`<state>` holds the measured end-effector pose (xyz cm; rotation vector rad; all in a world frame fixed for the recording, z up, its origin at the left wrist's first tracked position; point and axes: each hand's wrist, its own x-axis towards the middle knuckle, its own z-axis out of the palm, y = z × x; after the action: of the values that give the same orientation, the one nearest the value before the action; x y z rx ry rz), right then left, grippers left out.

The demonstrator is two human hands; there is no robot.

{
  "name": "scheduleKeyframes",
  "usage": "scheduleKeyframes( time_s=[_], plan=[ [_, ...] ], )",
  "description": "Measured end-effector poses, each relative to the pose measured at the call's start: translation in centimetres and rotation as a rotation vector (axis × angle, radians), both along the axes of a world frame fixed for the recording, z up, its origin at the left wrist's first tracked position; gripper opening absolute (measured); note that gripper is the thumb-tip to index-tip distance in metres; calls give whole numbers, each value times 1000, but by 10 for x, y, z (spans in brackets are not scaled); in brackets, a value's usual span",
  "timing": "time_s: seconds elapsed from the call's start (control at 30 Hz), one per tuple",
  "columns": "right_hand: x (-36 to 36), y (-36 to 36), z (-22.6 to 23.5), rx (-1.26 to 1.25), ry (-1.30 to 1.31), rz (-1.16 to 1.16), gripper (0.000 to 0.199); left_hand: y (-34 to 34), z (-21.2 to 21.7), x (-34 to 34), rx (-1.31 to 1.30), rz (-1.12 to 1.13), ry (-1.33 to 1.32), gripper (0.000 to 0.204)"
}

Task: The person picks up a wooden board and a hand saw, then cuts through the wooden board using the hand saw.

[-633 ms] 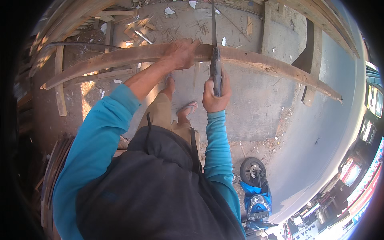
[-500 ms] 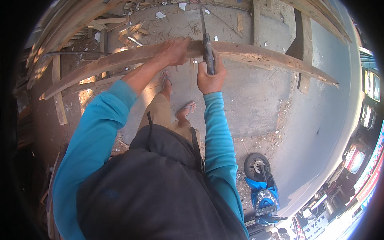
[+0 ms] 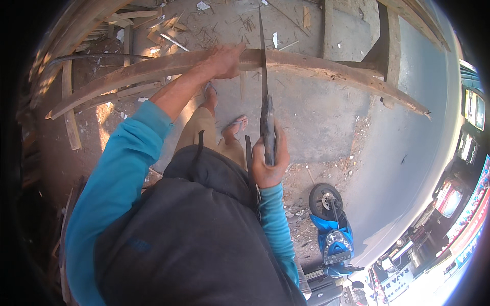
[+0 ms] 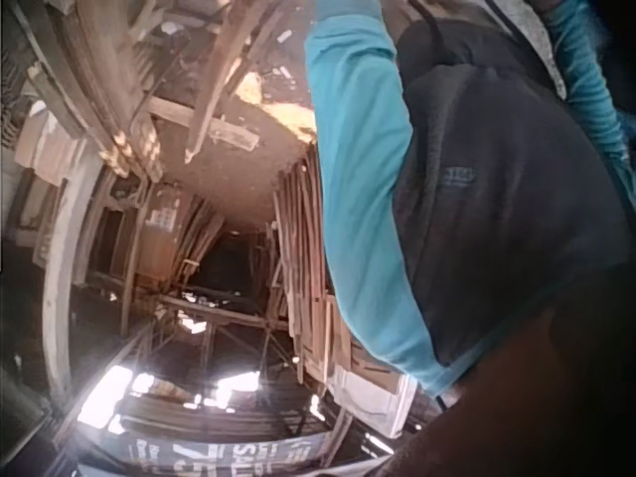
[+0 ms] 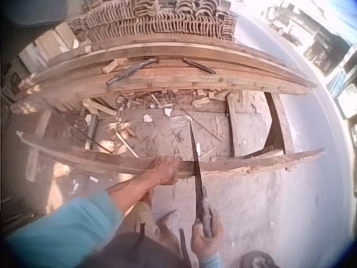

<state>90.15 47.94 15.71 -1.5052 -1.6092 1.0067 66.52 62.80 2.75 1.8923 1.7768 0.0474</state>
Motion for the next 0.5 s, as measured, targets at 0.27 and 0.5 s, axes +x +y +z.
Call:
scheduleKeyframes(
  time_s=[0.27,0.5],
  plan=[
    [3,3,-33,49,31,-17,45,-7,8,6,-68,-48,3,49],
    [-54,133,-86,184,70,34,45,-5,25,5,-36,-15,25,46]
  ],
)
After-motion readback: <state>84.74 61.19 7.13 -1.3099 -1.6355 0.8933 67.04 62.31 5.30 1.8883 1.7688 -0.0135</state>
